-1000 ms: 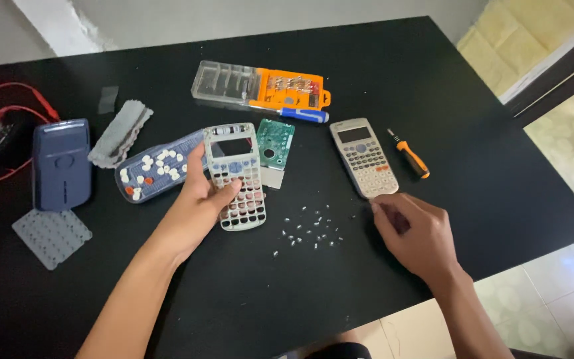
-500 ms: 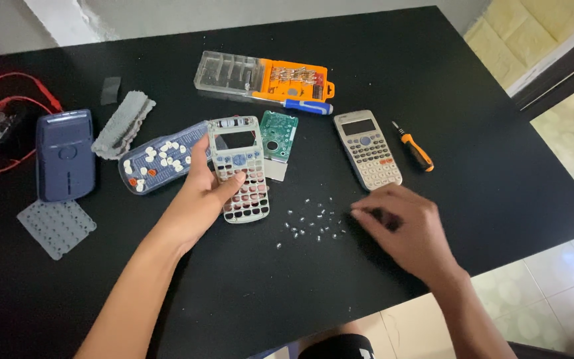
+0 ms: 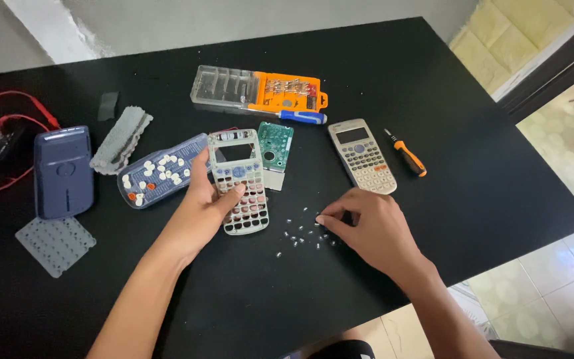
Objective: Disassembling and reassembling scientific calculators on a workbench
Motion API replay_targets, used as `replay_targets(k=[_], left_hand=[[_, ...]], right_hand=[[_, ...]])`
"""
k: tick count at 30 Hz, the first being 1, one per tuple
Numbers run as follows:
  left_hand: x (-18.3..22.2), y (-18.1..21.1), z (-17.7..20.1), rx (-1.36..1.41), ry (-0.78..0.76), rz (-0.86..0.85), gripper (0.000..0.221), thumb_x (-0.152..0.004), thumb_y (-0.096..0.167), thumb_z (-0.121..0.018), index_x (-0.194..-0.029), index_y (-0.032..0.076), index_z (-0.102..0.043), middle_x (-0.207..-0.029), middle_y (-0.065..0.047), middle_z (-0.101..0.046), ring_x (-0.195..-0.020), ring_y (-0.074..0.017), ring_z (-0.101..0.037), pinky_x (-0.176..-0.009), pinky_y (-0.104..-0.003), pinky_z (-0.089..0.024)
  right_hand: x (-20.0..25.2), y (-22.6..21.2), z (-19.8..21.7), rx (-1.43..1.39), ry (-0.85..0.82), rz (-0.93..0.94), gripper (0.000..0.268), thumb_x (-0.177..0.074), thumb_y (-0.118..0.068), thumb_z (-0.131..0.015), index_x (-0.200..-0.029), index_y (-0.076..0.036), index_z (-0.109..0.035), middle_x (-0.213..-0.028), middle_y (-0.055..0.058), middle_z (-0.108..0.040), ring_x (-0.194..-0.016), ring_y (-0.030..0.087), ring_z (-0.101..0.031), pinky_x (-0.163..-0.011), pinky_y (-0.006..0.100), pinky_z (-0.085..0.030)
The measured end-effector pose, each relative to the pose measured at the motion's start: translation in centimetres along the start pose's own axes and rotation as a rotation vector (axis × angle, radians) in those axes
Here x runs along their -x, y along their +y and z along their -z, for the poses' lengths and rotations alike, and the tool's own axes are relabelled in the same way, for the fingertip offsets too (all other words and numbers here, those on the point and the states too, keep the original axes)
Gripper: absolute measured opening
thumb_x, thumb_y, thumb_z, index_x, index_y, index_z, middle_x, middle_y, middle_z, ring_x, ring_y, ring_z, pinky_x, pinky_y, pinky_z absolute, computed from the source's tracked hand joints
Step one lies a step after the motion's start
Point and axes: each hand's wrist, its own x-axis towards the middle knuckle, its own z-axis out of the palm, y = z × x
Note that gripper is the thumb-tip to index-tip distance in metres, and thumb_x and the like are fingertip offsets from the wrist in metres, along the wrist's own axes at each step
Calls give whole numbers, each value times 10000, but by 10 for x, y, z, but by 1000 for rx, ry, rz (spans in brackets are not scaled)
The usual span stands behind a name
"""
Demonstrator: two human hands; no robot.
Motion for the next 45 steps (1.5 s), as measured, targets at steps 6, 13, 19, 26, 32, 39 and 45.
replay_targets(k=[6,13,19,26,32,39,45], left_hand=[[-1,0,1,-34,15,2,848,-985,131,-569,-1644,95,-35,-1216,-365,-577,-1084,-336,-549,-1050,-540,-405],[-4,-4,2,-4,32,-13,840,-982,108,-563,-1638,74,-39,-1234,-335,-603,-1078,-311,-572,-1008,-513,-462],[-5,-6,2,-36,27,-5,856,-985,132,-565,-1638,71,-15,-1344,-419,-525,-1271,-407,-578,-1082,-625,-383],[-8,-12,6,26,28,-41,848,-982,102,-572,-1640,91,-37,-1136,-299,-639,-1009,-270,-588,-983,-471,-480],[-12,-19,7,49,8,-58,845,-982,79,-550,-1635,77,-14,-1203,-324,-641,-1061,-279,-590,-1006,-490,-482],[-14,-26,10,141,5,-97,868,-963,47,-561,-1630,66,-6,-1235,-330,-620,-1095,-289,-575,-1003,-470,-492],[-25,-45,13,164,-15,-192,845,-934,13,-584,-1605,44,-72,-1338,-300,-577,-1224,-304,-560,-1072,-506,-456]], right_hand=[[-1,0,-5,106,-27,38,134,-891,-253,-736,-955,-178,-826,-895,26,-791,-833,280,-736,-760,394,-583],[0,-4,1,119,-47,28,138,-886,-247,-735,-967,-181,-826,-908,15,-788,-806,274,-734,-757,404,-582],[0,-3,-2,130,-71,30,123,-873,-236,-737,-968,-184,-794,-915,17,-766,-822,268,-724,-756,420,-579],[2,17,8,-153,118,184,114,-886,-84,-727,-999,-68,-726,-977,152,-777,-864,325,-754,-799,432,-589],[-15,56,11,-633,324,244,43,-989,-18,-650,-1024,4,-641,-913,173,-768,-677,172,-626,-692,279,-541],[-40,17,27,-688,346,301,187,-878,32,-764,-1057,55,-716,-896,214,-743,-712,213,-719,-669,282,-567],[-62,-27,13,-772,147,479,189,-914,47,-677,-1103,53,-685,-876,261,-710,-760,293,-737,-700,387,-616]])
